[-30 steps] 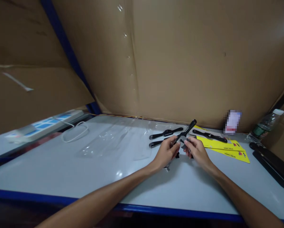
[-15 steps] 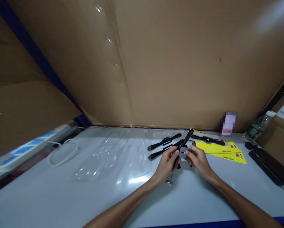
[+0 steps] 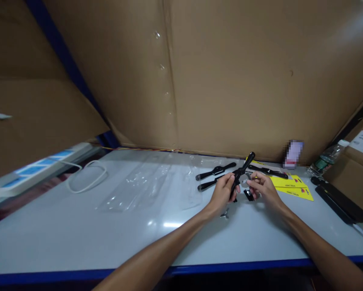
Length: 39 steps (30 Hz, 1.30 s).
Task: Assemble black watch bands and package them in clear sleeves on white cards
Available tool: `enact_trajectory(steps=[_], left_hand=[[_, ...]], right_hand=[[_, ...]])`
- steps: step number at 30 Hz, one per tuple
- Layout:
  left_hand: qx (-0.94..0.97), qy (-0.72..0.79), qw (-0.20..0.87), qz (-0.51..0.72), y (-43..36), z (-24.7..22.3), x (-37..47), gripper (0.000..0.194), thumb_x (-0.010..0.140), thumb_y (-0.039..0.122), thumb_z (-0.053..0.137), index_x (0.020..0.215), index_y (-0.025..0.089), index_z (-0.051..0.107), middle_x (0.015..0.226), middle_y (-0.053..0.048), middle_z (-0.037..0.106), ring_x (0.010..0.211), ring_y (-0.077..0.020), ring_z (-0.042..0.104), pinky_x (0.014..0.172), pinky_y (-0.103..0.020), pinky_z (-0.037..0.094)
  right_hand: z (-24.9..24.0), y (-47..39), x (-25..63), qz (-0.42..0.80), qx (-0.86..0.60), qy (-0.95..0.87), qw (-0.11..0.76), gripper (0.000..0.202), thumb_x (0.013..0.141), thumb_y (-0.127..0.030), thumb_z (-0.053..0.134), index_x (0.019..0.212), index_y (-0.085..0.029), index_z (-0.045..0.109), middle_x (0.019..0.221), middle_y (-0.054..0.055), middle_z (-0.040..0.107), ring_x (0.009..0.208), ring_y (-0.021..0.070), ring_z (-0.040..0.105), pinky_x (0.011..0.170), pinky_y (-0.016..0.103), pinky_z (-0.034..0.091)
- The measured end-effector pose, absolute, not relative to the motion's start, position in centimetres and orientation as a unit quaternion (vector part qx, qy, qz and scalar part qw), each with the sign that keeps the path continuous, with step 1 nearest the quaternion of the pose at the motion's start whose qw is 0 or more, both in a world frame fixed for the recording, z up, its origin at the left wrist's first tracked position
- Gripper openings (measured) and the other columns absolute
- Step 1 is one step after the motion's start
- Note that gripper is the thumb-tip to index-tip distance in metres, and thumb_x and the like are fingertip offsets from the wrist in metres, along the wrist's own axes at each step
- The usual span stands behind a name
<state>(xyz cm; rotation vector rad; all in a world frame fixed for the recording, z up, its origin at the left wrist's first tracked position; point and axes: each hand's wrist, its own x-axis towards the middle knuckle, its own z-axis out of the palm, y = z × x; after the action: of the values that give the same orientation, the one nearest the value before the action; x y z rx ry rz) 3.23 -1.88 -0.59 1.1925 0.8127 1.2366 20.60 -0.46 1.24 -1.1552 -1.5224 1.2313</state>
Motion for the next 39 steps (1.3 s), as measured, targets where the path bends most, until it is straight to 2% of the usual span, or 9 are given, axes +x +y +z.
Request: enact_trajectory(steps=[6,11,15,18,21,24,27,32,39], left_hand=[[0.468,0.345,0.614,0.534,-2.3,-0.5,3.4,0.041,0.085,0.061,0.057,0.082,0.022,0.045,0.062,0.002,0.061,0.037,-0.0069,0.04,0.033,-0.018,0.022],[0.502,0.356,0.585,0.528,-2.5,-0.7,3.5,0.042,0.084,0.062,0.057,0.086,0.021,0.046,0.063,0.003,0.061,0.036,-0.0066,0.04,0.034,-0.018,0.023],[0.585,0.385,0.528,0.481,-2.2,-0.7,3.1,0.043,0.085,0.062,0.056,0.081,0.02,0.049,0.058,0.003,0.059,0.035,-0.0058,0.038,0.036,-0.019,0.023],[0.652,0.401,0.514,0.387,-2.0,-0.5,2.6,0.042,0.083,0.058,0.061,0.076,0.018,0.052,0.057,0.002,0.059,0.035,-0.0058,0.039,0.037,-0.02,0.024],[0.67,0.401,0.537,0.319,-1.9,-0.3,2.1,0.037,0.076,0.049,0.072,0.082,0.019,0.052,0.057,0.003,0.059,0.035,-0.0062,0.039,0.037,-0.02,0.025],[0.674,0.39,0.553,0.297,-1.9,-0.2,1.7,0.039,0.073,0.041,0.076,0.09,0.02,0.047,0.06,0.003,0.063,0.036,-0.0066,0.041,0.038,-0.019,0.026],[0.673,0.382,0.576,0.263,-1.8,-0.1,1.5,0.041,0.074,0.039,0.075,0.093,0.021,0.043,0.063,0.001,0.066,0.036,-0.0064,0.042,0.038,-0.018,0.025],[0.689,0.369,0.584,0.219,-2.0,0.1,1.5,0.041,0.075,0.04,0.075,0.094,0.02,0.044,0.068,-0.001,0.067,0.038,-0.0056,0.042,0.038,-0.019,0.027],[0.713,0.354,0.571,0.201,-2.3,0.5,1.6,0.037,0.078,0.044,0.073,0.093,0.017,0.052,0.069,-0.001,0.067,0.042,-0.0056,0.041,0.04,-0.021,0.028]], right_hand=[[1.9,-0.1,21.1,0.44,-0.457,-0.606,0.48,0.036,0.073,-0.052,0.075,0.074,-0.02,0.059,0.047,-0.007,0.046,0.039,0.0087,0.039,0.039,0.022,0.032],[2.7,0.2,21.8,0.379,-0.439,-0.595,0.556,0.033,0.075,-0.049,0.072,0.07,-0.02,0.058,0.049,-0.007,0.044,0.041,0.0091,0.035,0.04,0.024,0.029],[3.8,-0.7,21.9,0.247,-0.409,-0.648,0.592,0.025,0.083,-0.042,0.067,0.073,-0.02,0.061,0.056,-0.005,0.049,0.049,0.0107,0.042,0.049,0.025,0.033],[4.7,-1.6,21.9,0.121,-0.401,-0.697,0.582,0.019,0.089,-0.034,0.063,0.076,-0.019,0.065,0.069,0.0,0.059,0.063,0.0138,0.051,0.061,0.027,0.039],[4.9,-1.5,22.0,0.066,-0.42,-0.747,0.511,0.012,0.086,-0.026,0.066,0.077,-0.019,0.069,0.076,0.003,0.066,0.075,0.0171,0.057,0.07,0.029,0.041],[4.2,-0.5,22.2,0.132,-0.436,-0.792,0.407,0.004,0.082,-0.018,0.069,0.08,-0.019,0.073,0.081,0.003,0.072,0.076,0.0174,0.061,0.073,0.029,0.042],[3.2,0.6,22.5,0.246,-0.431,-0.796,0.346,0.009,0.078,-0.016,0.07,0.086,-0.018,0.074,0.077,0.001,0.072,0.071,0.0167,0.063,0.069,0.028,0.043],[2.5,1.6,22.7,0.41,-0.38,-0.769,0.311,0.01,0.075,-0.02,0.067,0.084,-0.016,0.07,0.07,0.001,0.069,0.067,0.0164,0.063,0.067,0.027,0.045],[2.6,1.9,22.9,0.476,-0.369,-0.754,0.263,0.011,0.071,-0.021,0.067,0.08,-0.016,0.068,0.063,-0.002,0.063,0.059,0.0128,0.055,0.059,0.025,0.041]])
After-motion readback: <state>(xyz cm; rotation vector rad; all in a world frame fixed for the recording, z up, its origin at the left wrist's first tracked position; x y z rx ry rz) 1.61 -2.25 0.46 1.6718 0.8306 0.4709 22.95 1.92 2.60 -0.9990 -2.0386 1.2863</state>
